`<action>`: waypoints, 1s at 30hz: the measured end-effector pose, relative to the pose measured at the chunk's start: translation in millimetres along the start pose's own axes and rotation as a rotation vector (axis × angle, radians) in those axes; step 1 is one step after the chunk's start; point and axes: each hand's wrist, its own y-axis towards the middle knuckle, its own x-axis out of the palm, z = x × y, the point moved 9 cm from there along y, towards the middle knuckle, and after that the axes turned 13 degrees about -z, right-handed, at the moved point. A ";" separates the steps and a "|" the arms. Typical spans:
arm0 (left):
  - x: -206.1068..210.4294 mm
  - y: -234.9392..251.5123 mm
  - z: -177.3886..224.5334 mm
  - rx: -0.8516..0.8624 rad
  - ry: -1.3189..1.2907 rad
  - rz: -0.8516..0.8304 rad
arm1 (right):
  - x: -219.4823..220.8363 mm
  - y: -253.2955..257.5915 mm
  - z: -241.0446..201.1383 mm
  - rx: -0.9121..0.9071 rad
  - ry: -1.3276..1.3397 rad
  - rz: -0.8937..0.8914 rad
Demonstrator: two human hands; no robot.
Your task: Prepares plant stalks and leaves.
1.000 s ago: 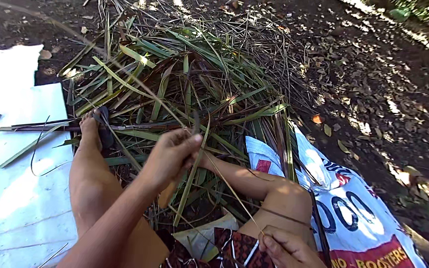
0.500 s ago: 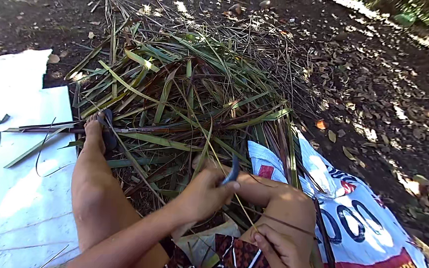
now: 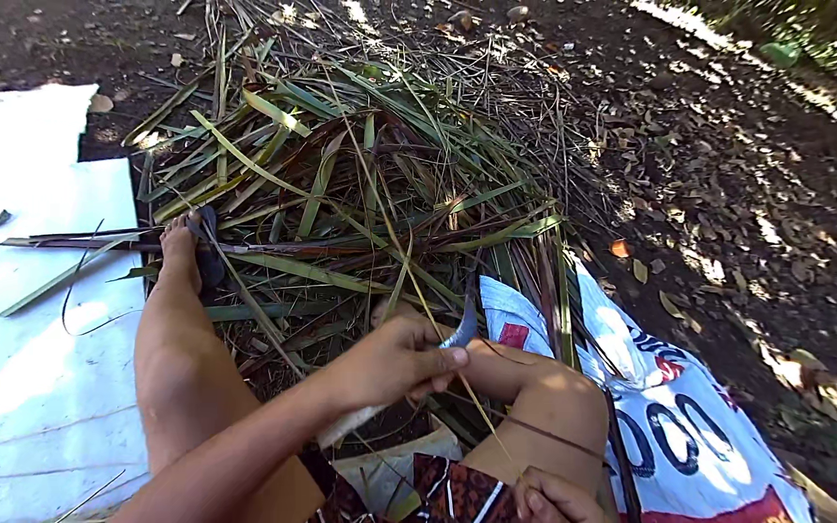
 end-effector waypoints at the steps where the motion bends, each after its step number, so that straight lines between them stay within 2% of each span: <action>1: -16.3 -5.7 7.8 0.011 -0.017 0.080 | -3.4 -5.6 2.6 -0.005 0.005 0.021; 3: -59.5 -24.4 23.6 0.056 -0.067 0.276 | -7.4 -14.0 9.0 0.004 0.054 0.044; 5: -89.2 -39.3 34.5 0.108 -0.078 0.391 | -5.2 1.0 4.6 0.154 0.225 0.032; 7: -88.5 -36.1 28.5 0.136 -0.162 0.378 | 7.8 34.6 -12.2 0.425 0.407 -0.068; 8: -81.4 -30.4 21.9 0.126 -0.183 0.360 | 13.5 39.1 -15.1 0.501 0.432 -0.127; 11: -42.3 -8.4 3.0 0.028 -0.076 0.227 | -3.2 21.5 -2.4 0.309 0.387 -0.014; 14: 2.7 5.2 -5.2 -0.018 0.045 0.052 | -6.0 27.5 -12.3 0.018 0.210 -0.031; 16: 6.4 4.7 -0.7 0.004 0.070 0.043 | -5.8 36.6 -21.1 -0.065 0.119 -0.014; 20: -16.5 -10.0 10.3 0.026 0.124 0.093 | -10.5 26.9 -34.5 -0.031 0.034 0.058; 26: -4.9 -16.3 18.6 0.056 0.189 0.022 | -10.1 7.0 -49.8 -0.040 -0.214 0.142; 30: 8.6 -10.9 8.3 0.030 0.207 -0.069 | -7.2 7.2 -59.2 -0.033 -0.351 0.211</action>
